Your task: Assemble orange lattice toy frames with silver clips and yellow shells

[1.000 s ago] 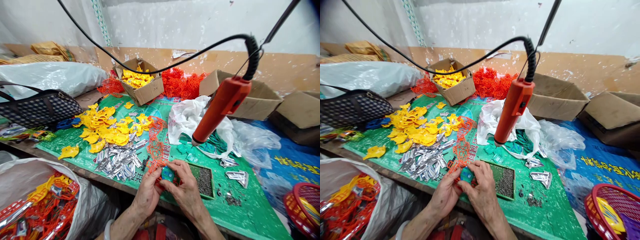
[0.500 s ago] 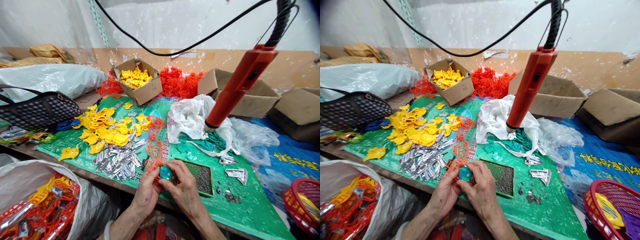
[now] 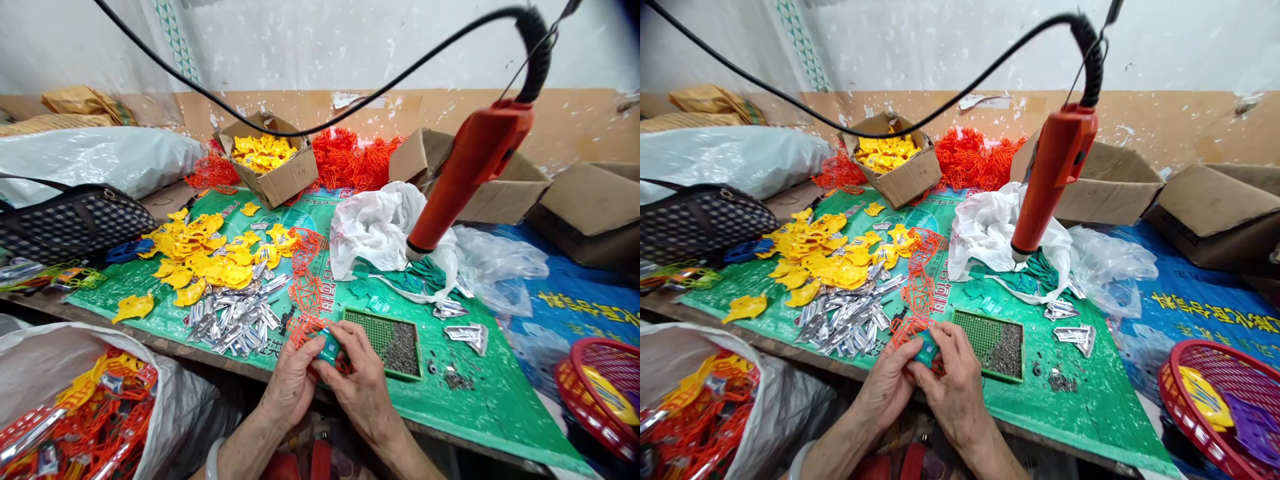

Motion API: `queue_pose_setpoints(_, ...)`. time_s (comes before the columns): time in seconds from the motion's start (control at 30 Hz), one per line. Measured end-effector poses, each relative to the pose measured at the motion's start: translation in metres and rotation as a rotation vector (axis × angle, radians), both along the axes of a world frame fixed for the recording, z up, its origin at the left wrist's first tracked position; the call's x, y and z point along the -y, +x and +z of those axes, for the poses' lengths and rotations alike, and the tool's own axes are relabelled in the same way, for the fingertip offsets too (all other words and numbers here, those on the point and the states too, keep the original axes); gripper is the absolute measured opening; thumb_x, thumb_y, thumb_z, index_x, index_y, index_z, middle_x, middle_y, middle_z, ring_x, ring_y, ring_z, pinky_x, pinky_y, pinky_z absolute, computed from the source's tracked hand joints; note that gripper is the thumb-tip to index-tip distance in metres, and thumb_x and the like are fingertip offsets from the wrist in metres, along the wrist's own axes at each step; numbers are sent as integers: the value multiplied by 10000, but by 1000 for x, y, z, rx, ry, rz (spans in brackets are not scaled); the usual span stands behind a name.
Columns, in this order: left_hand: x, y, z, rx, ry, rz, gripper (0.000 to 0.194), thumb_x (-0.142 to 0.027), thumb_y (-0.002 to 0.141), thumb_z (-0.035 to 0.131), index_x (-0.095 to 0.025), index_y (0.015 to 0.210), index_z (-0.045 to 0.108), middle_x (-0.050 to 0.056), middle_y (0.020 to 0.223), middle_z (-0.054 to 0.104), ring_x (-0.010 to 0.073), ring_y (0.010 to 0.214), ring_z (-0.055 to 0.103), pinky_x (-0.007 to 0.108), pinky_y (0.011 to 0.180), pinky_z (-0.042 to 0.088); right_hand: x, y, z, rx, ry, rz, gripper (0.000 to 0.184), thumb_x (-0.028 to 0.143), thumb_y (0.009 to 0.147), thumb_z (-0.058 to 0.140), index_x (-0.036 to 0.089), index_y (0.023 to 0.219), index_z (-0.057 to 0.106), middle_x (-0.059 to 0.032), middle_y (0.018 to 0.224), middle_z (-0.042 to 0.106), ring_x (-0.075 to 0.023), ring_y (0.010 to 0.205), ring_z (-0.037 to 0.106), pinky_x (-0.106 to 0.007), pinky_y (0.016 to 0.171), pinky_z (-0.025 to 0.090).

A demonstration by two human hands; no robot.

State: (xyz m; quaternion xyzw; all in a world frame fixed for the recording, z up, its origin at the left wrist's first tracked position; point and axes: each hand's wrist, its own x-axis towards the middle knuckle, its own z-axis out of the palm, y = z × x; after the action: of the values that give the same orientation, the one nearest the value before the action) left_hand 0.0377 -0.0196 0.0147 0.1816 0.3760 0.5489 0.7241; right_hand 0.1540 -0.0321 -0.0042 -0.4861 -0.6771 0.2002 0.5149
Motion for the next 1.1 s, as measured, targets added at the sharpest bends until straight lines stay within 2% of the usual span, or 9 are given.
queue_pose_setpoints(0.1,-1,-1,4,-20,24,6,268,-194,744,771,-189,1008,726,32,935,748,152,743,672,257,689,563,2,3,-1,-106,-18,-15,473,164,765,724,233,1203,561,-91,1127,602,-226,1039,617,-357,843,564)
queue_pose_setpoints(0.23,1,-1,6,-13,19,-4,231,-200,744,773,-177,970,727,27,879,744,136,702,660,251,687,563,6,5,0,-125,-17,-19,388,135,758,714,224,1116,591,-88,1103,602,-220,1006,619,-338,791,570)
queue_pose_setpoints(0.4,5,-2,2,-21,25,-7,269,-207,748,775,-180,1009,715,36,890,747,179,809,691,285,776,562,7,5,1,-126,-1,-5,355,139,778,707,220,1109,607,-90,1078,608,-215,988,623,-332,767,570)
queue_pose_setpoints(0.57,6,-5,-3,-17,84,-19,278,-233,760,779,-185,1028,717,44,935,752,205,884,699,308,819,556,2,10,6,-146,46,54,349,135,745,760,216,1066,649,-60,1003,624,-174,883,642,-263,697,558)
queue_pose_setpoints(0.73,10,-5,-9,-10,117,-28,250,-238,795,754,-200,1040,724,39,952,756,211,940,694,320,884,534,4,12,7,-94,63,55,354,136,772,734,190,1107,632,-78,1027,604,-173,921,622,-271,758,548)
queue_pose_setpoints(1.1,14,-11,-6,-26,114,-41,229,-251,783,763,-214,1008,742,21,915,758,176,856,694,277,845,528,15,5,2,-14,82,10,364,160,784,718,189,1127,599,-95,1055,585,-196,949,612,-309,776,547)
